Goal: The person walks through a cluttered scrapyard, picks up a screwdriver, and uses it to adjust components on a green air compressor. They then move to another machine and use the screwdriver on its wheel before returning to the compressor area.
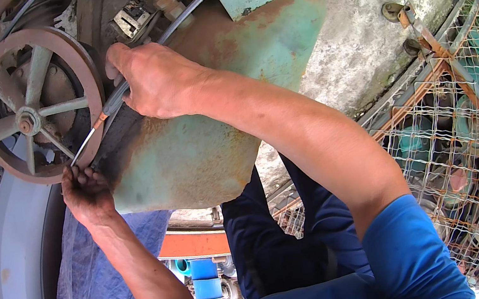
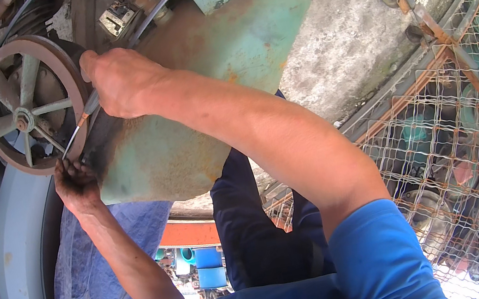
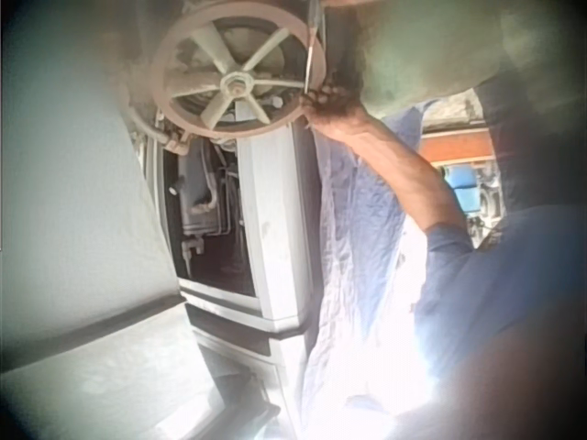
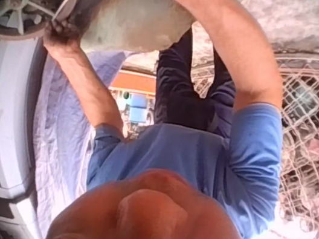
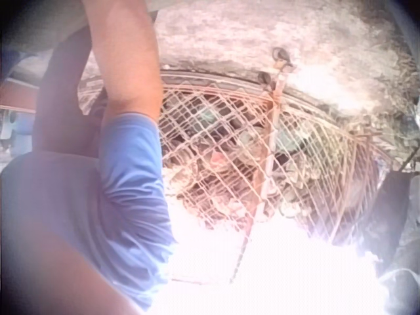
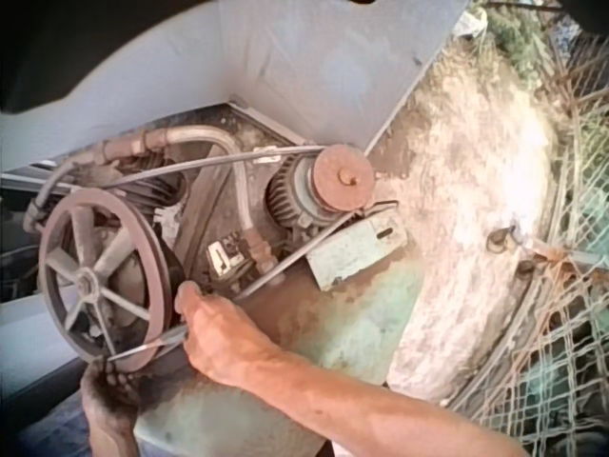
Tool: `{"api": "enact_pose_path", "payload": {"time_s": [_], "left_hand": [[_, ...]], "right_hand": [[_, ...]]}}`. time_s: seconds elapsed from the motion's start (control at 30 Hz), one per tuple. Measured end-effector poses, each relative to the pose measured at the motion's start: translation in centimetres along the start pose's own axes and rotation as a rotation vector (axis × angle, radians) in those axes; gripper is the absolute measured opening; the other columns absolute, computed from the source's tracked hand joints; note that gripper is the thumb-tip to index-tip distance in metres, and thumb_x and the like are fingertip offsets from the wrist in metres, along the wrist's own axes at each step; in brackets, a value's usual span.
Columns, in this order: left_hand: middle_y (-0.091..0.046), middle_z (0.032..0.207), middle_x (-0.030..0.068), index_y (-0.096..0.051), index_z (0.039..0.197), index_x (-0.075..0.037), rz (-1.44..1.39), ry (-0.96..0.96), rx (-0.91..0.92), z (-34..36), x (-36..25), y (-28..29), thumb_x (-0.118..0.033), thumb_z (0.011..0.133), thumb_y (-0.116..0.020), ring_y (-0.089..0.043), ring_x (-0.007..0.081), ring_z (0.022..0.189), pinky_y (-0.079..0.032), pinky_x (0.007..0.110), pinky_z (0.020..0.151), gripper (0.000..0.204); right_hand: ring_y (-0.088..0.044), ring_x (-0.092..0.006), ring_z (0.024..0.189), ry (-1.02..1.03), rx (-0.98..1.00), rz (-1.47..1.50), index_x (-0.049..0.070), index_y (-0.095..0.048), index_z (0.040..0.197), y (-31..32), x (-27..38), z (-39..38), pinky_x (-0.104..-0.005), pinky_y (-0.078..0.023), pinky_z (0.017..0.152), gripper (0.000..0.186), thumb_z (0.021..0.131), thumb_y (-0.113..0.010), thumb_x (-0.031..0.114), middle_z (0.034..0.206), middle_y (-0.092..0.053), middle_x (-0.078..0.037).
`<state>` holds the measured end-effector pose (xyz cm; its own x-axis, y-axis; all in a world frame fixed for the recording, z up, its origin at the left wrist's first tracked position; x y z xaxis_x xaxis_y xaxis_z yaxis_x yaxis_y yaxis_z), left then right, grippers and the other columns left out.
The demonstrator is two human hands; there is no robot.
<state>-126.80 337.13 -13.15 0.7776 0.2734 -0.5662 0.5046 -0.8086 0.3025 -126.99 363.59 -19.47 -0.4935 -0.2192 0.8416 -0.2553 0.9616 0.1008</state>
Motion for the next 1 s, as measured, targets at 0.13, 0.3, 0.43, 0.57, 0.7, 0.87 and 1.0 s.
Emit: {"api": "enact_pose_path", "payload": {"time_s": [0.13, 0.3, 0.43, 0.57, 0.7, 0.87, 1.0], "left_hand": [[-0.056, 0.072, -0.0085, -0.058, 0.083, -0.017, -0.024, -0.001, -0.040, 0.1, 0.2, -0.1, -0.024, 0.089, -0.056, -0.051, 0.0102, 0.065, -0.040, 0.025, 0.058, 0.009], [-0.055, 0.064, -0.0044, -0.059, 0.080, -0.014, -0.077, 0.000, -0.078, -0.9, 0.8, -0.8, -0.025, 0.089, -0.057, -0.055, 0.0129, 0.059, -0.044, 0.027, 0.056, 0.014], [-0.053, 0.055, 0.0021, -0.059, 0.075, -0.006, -0.057, -0.028, -0.191, -0.8, 1.8, -1.3, -0.018, 0.085, -0.063, -0.056, 0.0153, 0.048, -0.043, 0.026, 0.043, 0.016], [-0.055, 0.057, 0.0044, -0.058, 0.076, -0.002, -0.074, -0.058, -0.147, -1.3, 1.9, -2.2, -0.013, 0.084, -0.063, -0.054, 0.0142, 0.045, -0.041, 0.025, 0.041, 0.015], [-0.055, 0.058, 0.0063, -0.057, 0.079, 0.002, -0.114, -0.062, -0.107, -1.3, 2.1, -2.3, -0.015, 0.084, -0.064, -0.055, 0.0159, 0.048, -0.041, 0.026, 0.043, 0.019], [-0.056, 0.059, 0.0077, -0.058, 0.081, 0.006, -0.208, -0.102, -0.055, -0.8, 2.8, -2.7, -0.012, 0.083, -0.065, -0.053, 0.0131, 0.044, -0.039, 0.025, 0.040, 0.019], [-0.055, 0.059, 0.0067, -0.058, 0.078, 0.006, -0.337, -0.069, -0.015, -0.8, 2.8, -3.1, -0.011, 0.083, -0.063, -0.051, 0.0119, 0.043, -0.037, 0.025, 0.038, 0.019]], "right_hand": [[-0.061, -0.0385, 0.090, 0.014, -0.010, -0.015, -0.004, -0.050, 0.099, 0.1, 0.2, 0.0, -0.0415, -0.049, 0.078, 0.031, 0.074, -0.067, 0.006, 0.086, -0.063, -0.024], [-0.061, -0.0321, 0.084, -0.024, -0.005, -0.064, 0.000, -0.050, 0.099, 0.4, 0.8, -0.3, -0.0378, -0.048, 0.076, 0.030, 0.075, -0.068, 0.006, 0.090, -0.062, -0.018], [-0.061, -0.0319, 0.087, -0.012, -0.062, -0.094, 0.002, -0.052, 0.101, 0.4, 0.1, -0.5, -0.0375, -0.048, 0.078, 0.031, 0.075, -0.068, 0.005, 0.090, -0.062, -0.019], [-0.056, -0.0194, 0.081, -0.002, -0.081, -0.082, 0.000, -0.050, 0.097, 0.5, -0.5, -0.8, -0.0296, -0.045, 0.079, 0.028, 0.075, -0.068, 0.003, 0.089, -0.060, -0.011], [-0.052, -0.0133, 0.081, 0.022, -0.065, -0.138, 0.000, -0.051, 0.096, 0.7, -0.3, -0.8, -0.0260, -0.044, 0.077, 0.027, 0.074, -0.067, 0.000, 0.088, -0.057, -0.006], [-0.051, -0.0099, 0.083, 0.051, -0.069, -0.127, 0.002, -0.050, 0.094, 2.2, -2.0, -0.1, -0.0222, -0.043, 0.076, 0.026, 0.075, -0.066, -0.005, 0.090, -0.055, -0.002], [-0.052, -0.0097, 0.088, 0.047, -0.064, -0.116, 0.004, -0.049, 0.096, 3.0, -1.5, 0.0, -0.0221, -0.043, 0.080, 0.026, 0.077, -0.064, -0.008, 0.095, -0.056, -0.002]]}}
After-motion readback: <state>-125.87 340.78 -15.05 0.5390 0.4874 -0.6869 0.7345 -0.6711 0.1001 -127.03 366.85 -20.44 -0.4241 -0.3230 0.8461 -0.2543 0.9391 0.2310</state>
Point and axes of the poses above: each hand's wrist, its own z-axis towards the middle knuckle, its own y-axis out of the back of the hand, x = y × z, the point moved 3 cm from there along z, towards the middle knuckle
